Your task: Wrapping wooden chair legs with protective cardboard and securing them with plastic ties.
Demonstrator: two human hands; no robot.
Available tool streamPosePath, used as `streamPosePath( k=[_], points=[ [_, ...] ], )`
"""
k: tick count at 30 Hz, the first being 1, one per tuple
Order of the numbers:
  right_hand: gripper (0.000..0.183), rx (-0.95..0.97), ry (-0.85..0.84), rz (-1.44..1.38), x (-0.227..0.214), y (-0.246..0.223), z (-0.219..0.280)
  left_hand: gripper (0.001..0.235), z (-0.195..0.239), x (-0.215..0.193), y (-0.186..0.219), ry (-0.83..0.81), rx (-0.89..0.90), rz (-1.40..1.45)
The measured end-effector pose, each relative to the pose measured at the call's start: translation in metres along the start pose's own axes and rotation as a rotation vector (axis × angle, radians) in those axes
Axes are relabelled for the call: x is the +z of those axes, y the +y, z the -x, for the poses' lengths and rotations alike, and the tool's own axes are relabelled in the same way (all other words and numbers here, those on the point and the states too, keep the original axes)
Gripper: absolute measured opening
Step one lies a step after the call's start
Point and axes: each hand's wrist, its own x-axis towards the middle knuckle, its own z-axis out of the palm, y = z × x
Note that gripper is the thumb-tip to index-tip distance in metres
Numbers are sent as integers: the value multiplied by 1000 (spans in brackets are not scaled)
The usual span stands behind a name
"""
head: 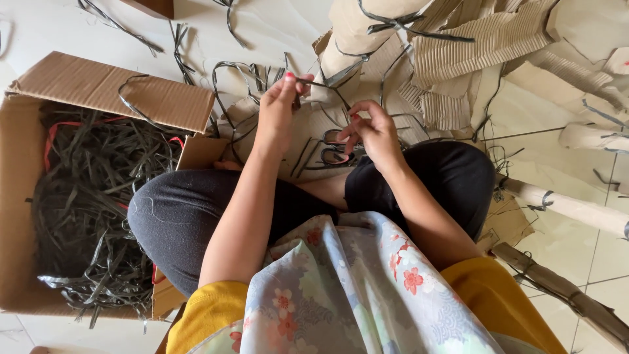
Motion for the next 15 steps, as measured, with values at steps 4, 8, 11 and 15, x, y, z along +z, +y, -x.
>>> streamPosePath(
  k=[4, 8, 11, 15],
  points=[
    [18, -31, 36, 190, -11, 5, 5, 29, -15, 4, -7, 38, -151, 392],
    [16, -721, 56, 912, 3, -16, 3, 29, -44, -2, -30, -75, -105, 595],
    [16, -911, -159, 1021, 13, -32, -2, 28, -61, 0, -37, -91, -123, 510],
    [19, -779, -255, 1065, 2, -18, -16, 29, -77, -3, -40, -71, -77, 655]
  ],
)
